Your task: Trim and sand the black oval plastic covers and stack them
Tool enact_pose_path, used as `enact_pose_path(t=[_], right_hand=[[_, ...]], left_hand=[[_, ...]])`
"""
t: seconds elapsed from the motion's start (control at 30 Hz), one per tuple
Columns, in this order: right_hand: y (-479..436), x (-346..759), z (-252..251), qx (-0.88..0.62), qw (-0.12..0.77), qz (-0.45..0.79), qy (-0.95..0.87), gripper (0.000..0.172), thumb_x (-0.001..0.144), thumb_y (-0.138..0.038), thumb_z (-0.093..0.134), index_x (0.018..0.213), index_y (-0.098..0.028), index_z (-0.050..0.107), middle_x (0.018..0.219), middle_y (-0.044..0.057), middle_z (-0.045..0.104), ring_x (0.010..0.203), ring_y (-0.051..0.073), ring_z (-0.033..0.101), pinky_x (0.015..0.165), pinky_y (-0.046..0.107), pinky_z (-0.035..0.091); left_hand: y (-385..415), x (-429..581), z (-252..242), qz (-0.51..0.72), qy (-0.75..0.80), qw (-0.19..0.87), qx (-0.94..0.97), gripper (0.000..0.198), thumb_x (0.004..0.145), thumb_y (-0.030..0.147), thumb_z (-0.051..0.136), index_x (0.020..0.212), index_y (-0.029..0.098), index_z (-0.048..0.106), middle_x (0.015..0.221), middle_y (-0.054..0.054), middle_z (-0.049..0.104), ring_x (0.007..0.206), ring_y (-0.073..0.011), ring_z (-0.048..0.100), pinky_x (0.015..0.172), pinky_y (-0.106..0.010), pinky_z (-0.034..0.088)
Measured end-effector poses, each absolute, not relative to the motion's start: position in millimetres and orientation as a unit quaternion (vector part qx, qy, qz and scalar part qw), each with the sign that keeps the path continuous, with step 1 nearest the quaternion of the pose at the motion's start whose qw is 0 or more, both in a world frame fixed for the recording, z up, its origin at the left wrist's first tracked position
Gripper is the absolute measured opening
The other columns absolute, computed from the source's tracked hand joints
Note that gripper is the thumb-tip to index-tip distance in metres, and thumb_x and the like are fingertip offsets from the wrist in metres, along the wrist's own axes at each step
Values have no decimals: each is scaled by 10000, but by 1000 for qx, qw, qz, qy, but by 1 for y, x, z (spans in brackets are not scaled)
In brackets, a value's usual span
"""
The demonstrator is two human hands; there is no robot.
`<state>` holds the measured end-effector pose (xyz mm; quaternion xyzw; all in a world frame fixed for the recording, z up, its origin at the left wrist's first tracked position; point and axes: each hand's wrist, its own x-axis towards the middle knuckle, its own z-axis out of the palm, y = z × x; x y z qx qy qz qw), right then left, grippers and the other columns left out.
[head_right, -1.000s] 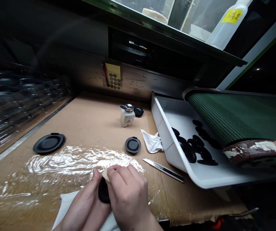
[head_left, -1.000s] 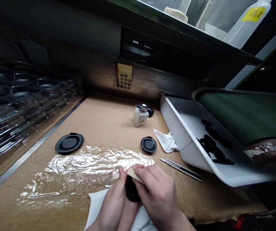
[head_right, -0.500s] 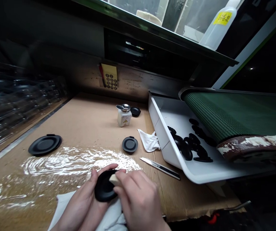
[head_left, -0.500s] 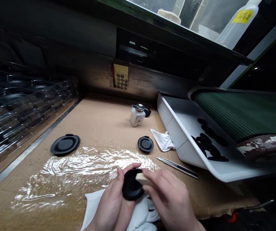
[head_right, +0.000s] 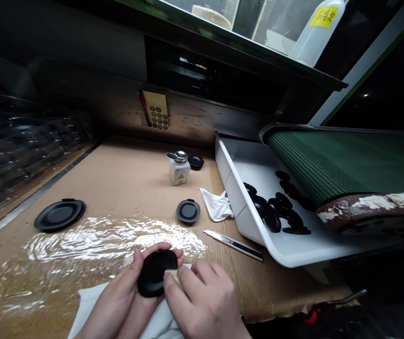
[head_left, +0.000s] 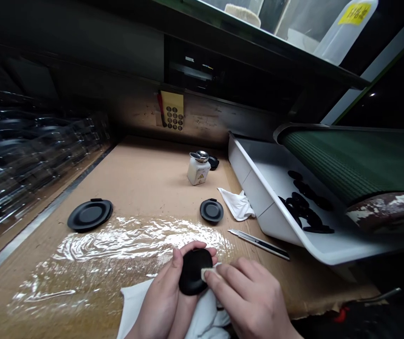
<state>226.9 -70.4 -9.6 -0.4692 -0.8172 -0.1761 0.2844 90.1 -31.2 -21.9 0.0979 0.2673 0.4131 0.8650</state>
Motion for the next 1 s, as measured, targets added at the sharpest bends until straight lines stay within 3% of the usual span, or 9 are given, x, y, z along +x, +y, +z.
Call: enact_pose_path(t=[0.17, 0.4, 0.53, 0.67, 0.83, 1.0], right_hand=[[-54, 232, -2, -432, 286, -213, -828, 172, 823, -131, 489, 886, -121, 649, 845, 78, 668, 737, 186, 551, 614, 319, 414], [-60, 219, -16, -478, 341, -122, -801, 207, 810, -126, 518, 988, -135, 623, 692, 40, 614, 625, 130, 514, 559, 254, 394], [-53, 201, -24, -499, 354, -131, -780, 197, 821, -148, 509, 982, -126, 622, 677, 45, 592, 612, 141, 508, 539, 260, 387], [-35, 185, -15, -520, 383, -123, -753, 172, 820, -163, 516, 953, -145, 625, 660, 28, 584, 613, 143, 514, 551, 262, 403], [-29, 211, -2, -542, 466, -54, -697, 153, 823, -167, 537, 961, -170, 603, 829, 31, 641, 750, 129, 569, 701, 243, 450], [-46, 254, -26, -593, 291, -198, -724, 204, 821, -140, 540, 1008, -168, 617, 749, 27, 649, 686, 158, 539, 664, 295, 423]], left_hand=[[-30, 90, -21, 409, 256, 868, 116, 355, 868, 391, 375, 924, 160, 638, 907, -69, 700, 925, -187, 598, 850, -296, 409], [-30, 89, -21, 402, 257, 875, 84, 374, 858, 414, 385, 915, 160, 653, 864, -73, 706, 888, -188, 612, 832, -296, 432], [-32, 92, -20, 424, 272, 862, 56, 322, 851, 371, 430, 899, 160, 669, 791, -49, 700, 840, -179, 621, 874, -306, 420], [-34, 94, -19, 455, 296, 839, 48, 282, 843, 303, 472, 727, 160, 686, 621, -7, 664, 676, -129, 610, 900, -296, 410], [-31, 90, -17, 428, 265, 863, 47, 343, 858, 377, 409, 937, 152, 655, 838, -67, 719, 838, -190, 637, 917, -360, 411], [-28, 85, -17, 414, 295, 858, 74, 377, 854, 380, 409, 1063, 112, 573, 928, -138, 712, 975, -271, 614, 968, -422, 359]])
